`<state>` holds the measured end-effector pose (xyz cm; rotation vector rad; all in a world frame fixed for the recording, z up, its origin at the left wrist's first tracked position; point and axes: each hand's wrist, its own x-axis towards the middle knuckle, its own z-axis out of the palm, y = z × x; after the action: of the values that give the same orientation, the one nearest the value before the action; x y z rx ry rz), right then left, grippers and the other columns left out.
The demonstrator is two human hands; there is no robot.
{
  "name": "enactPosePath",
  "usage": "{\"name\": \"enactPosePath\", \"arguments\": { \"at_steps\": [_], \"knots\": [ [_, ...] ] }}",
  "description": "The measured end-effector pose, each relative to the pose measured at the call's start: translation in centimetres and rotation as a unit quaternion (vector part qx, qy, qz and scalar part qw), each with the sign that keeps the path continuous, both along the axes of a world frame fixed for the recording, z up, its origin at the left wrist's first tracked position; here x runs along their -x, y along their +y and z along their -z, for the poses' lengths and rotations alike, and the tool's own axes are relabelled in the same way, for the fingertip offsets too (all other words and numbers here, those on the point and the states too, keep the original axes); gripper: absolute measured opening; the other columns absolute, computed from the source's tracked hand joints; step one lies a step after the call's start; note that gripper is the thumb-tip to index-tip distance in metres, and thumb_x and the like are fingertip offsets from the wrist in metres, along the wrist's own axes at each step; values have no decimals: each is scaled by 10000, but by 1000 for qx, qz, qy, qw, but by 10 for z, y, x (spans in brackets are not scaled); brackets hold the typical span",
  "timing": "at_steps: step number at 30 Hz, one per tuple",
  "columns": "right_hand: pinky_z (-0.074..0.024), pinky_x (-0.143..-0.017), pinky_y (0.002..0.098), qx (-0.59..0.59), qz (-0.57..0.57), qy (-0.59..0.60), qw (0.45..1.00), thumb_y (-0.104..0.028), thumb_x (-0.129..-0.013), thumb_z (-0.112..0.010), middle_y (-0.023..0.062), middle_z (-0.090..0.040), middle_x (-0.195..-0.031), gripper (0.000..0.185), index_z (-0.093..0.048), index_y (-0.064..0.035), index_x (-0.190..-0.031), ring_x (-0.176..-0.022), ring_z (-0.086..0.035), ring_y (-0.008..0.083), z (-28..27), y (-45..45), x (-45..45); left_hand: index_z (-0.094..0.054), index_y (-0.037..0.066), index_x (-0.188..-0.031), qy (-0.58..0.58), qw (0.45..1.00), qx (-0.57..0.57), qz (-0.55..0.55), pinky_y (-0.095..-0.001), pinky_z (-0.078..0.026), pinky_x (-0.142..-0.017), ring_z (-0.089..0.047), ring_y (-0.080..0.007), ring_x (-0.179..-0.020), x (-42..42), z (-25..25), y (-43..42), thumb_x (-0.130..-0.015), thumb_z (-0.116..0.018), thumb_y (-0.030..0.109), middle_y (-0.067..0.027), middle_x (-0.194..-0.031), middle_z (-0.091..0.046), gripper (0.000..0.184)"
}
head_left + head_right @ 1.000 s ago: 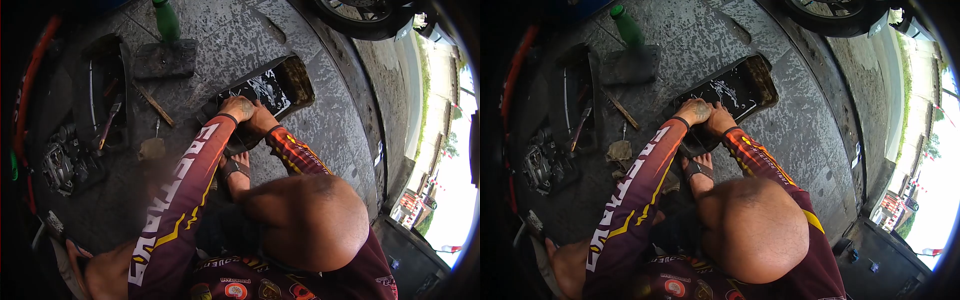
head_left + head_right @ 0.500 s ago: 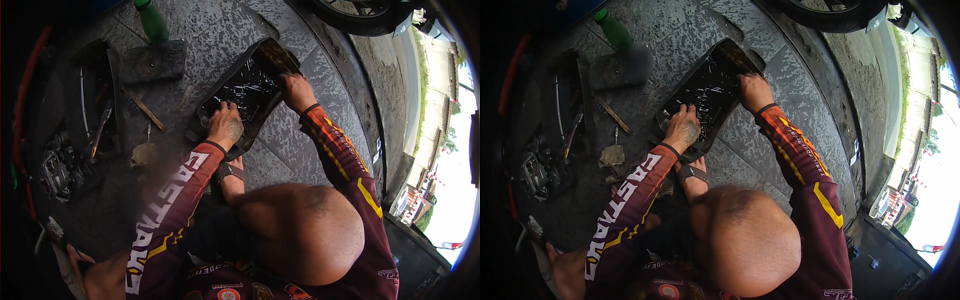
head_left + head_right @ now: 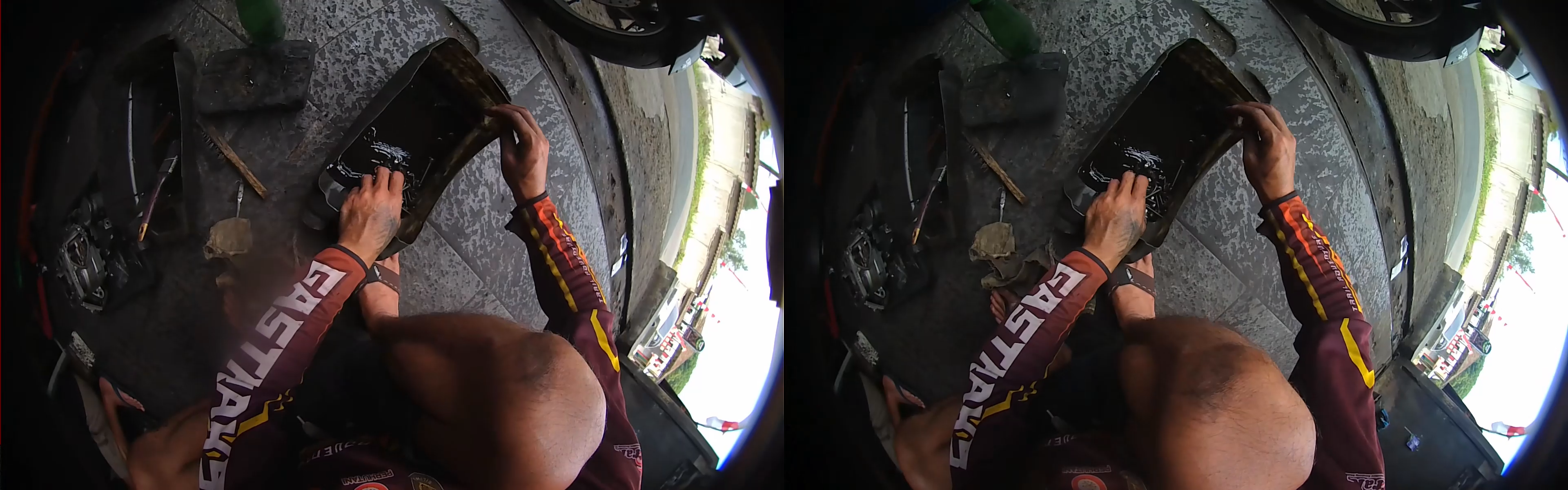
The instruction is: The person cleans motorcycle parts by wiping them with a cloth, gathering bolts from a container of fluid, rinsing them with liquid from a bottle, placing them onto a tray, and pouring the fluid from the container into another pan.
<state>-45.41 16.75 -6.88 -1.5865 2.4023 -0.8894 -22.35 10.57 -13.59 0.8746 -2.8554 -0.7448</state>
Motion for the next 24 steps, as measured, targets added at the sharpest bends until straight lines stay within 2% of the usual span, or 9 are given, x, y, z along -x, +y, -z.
{"name": "enactPosePath", "arguments": {
  "at_steps": [4,5,6,9,13,18,20,22,24],
  "knots": [
    [-484,-837,357,61,68,80,993,13,-793,-571,117,-632,-1019,260,-641,-73,-1028,-971,-611,301,-2,-4,3,-510,53,-957,26,1000,5,5,-355,-526,-681,-581,-261,-822,-3,2,1,-760,-597,82,-92,-900,-517,217],
    [-479,-855,358,51,96,94,990,-106,-842,-610,135,-630,-1065,237,-626,-60,-1074,-1002,-611,302,0,-6,9,-510,53,-957,25,1000,5,4,-355,-526,-681,-581,-261,-822,-3,1,0,-760,-597,82,-92,-900,-517,217],
    [-479,-855,358,52,96,92,990,-106,-842,-610,135,-630,-1065,237,-626,-60,-1074,-1002,-611,302,3,-9,16,-513,55,-954,34,999,12,6,-352,-524,-679,-578,-257,-817,-4,1,0,-761,-601,88,-88,-892,-518,215],
    [-477,-872,366,-59,135,-105,984,-286,-874,-626,168,-621,-1116,353,-606,-17,-1102,-1054,-601,303,3,-18,29,-522,57,-949,41,999,17,14,-351,-520,-675,-574,-249,-810,-6,2,1,-763,-606,97,-80,-874,-520,208],
    [-497,-804,356,-13,70,29,997,-227,-836,-656,150,-644,-980,291,-629,-47,-1062,-920,-630,309,2,-32,30,-537,61,-941,40,999,18,13,-350,-516,-672,-573,-241,-802,-5,-1,0,-766,-607,100,-71,-854,-519,193],
    [-492,-811,367,-10,30,36,999,-211,-815,-670,138,-639,-974,286,-631,-55,-1052,-940,-614,323,-6,-43,24,-543,61,-937,27,999,9,15,-346,-514,-668,-573,-238,-796,-5,-1,0,-766,-607,95,-67,-848,-519,186],
    [-492,-816,386,-27,26,72,997,-244,-805,-679,144,-646,-1019,321,-629,-52,-1057,-956,-622,331,1,-44,40,-544,59,-933,28,999,8,21,-345,-514,-668,-573,-237,-795,-4,-1,0,-766,-607,93,-66,-846,-520,182],
    [-492,-816,412,-81,23,6,996,-236,-811,-653,166,-654,-1019,323,-621,-60,-1080,-942,-627,354,10,-40,53,-541,58,-928,36,999,3,19,-346,-513,-668,-572,-237,-792,-4,0,0,-768,-603,86,-65,-841,-520,174],
    [-494,-808,426,-179,-5,29,983,-188,-824,-601,189,-653,-976,290,-616,-73,-1090,-915,-621,373,16,-36,58,-547,57,-937,39,999,-5,23,-348,-511,-668,-572,-237,-789,-4,-1,-2,-769,-600,81,-65,-838,-520,177]
  ]
}}
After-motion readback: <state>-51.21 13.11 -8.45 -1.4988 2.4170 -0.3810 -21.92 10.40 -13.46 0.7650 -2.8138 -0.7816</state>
